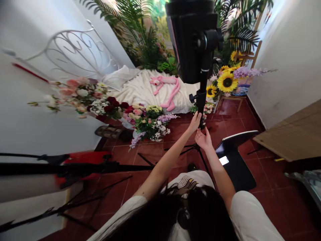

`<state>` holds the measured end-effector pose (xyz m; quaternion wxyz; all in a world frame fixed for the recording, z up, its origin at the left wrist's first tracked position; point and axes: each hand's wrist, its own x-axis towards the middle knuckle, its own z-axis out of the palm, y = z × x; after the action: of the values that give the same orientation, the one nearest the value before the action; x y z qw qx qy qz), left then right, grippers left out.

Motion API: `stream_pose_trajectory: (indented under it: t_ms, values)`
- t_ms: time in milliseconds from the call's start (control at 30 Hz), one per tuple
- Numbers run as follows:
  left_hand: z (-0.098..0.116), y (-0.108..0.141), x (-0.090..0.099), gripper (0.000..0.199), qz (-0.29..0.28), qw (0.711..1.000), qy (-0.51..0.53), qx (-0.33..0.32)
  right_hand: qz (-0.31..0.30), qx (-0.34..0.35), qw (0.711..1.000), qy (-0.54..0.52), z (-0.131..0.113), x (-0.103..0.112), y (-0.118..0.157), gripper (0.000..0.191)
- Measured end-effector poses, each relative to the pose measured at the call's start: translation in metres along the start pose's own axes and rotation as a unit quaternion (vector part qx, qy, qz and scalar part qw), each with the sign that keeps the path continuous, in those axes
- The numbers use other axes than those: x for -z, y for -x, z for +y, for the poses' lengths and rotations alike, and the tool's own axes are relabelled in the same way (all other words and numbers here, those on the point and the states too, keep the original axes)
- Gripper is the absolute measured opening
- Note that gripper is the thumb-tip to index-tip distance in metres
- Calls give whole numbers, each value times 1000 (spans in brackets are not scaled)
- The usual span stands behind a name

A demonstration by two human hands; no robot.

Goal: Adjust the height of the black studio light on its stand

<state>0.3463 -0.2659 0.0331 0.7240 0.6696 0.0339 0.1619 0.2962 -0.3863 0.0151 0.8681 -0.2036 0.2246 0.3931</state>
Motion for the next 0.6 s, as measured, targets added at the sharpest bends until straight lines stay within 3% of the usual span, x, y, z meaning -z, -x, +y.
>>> stream_pose_trajectory:
  t_ms: [100, 300, 467, 600]
  values:
    - [-1, 1, -2, 43, 20, 999, -17, 27, -26, -1, 1000, -12, 1, -6, -2, 38]
    - [1, 3, 2, 49, 35, 999, -31, 16, -96, 48, 994, -31, 4, -7, -6, 45]
    - [-1, 2, -2, 50, 43, 998, -38, 17, -91, 67, 989, -91, 3, -8, -14, 49]
    - [-5, 0, -2, 54, 39, 998, -40, -3, -65, 128, 990, 9, 2, -10, -26, 42]
